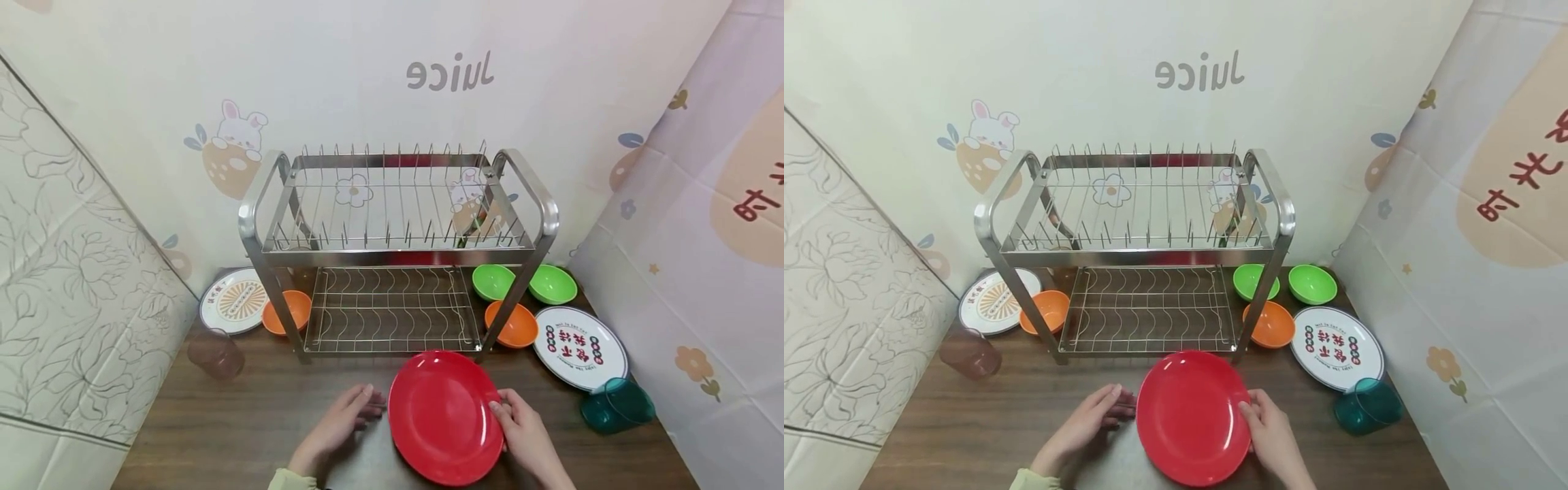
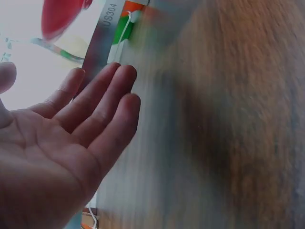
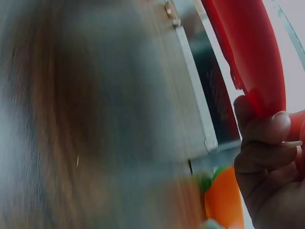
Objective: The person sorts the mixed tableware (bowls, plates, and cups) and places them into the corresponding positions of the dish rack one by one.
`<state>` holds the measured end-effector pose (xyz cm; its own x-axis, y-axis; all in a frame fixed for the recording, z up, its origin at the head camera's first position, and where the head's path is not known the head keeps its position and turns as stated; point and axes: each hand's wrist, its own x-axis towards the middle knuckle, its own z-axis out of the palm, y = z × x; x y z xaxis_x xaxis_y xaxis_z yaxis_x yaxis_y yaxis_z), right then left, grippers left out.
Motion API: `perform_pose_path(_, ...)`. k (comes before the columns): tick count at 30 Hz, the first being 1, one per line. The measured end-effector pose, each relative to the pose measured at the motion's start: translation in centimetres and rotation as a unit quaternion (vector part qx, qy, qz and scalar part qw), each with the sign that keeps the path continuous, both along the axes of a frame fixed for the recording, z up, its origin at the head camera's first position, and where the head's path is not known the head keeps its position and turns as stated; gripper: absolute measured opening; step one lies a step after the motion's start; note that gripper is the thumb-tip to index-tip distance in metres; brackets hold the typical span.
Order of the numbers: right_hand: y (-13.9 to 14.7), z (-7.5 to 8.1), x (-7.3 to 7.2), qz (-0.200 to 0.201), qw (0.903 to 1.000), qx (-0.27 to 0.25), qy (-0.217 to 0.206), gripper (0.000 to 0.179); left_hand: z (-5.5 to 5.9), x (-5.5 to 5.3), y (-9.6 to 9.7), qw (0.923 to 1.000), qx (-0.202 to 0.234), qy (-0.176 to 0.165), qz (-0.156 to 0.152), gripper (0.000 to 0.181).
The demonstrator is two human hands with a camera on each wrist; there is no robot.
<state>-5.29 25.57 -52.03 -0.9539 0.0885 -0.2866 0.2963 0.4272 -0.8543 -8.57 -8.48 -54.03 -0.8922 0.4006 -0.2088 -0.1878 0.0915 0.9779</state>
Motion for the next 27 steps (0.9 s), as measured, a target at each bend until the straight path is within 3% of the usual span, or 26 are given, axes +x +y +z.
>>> perform_pose_path(8,-2.4,0.4,-0.7,0.033,0.9983,-0.021,0.042,0.018,0.8,0.3,0.2,0.9996,0.016,-0.008,-0.022,0.046)
perform_pose_path(14,-3.4,0.4,-0.8,0.057,0.9968,-0.032,0.047,0.018,1.0,0.8,0.1,0.9983,-0.026,-0.027,-0.046,0.056)
perform_pose_path(19,-3.7,0.4,-0.8,0.054,0.9973,-0.032,0.039,0.017,1.0,0.8,-0.1,0.9977,-0.029,-0.023,-0.057,0.053)
perform_pose_path(27,-4.3,0.2,-0.7,0.061,0.9953,-0.067,0.034,0.025,1.2,0.9,-0.3,0.9984,0.013,-0.047,-0.030,0.048)
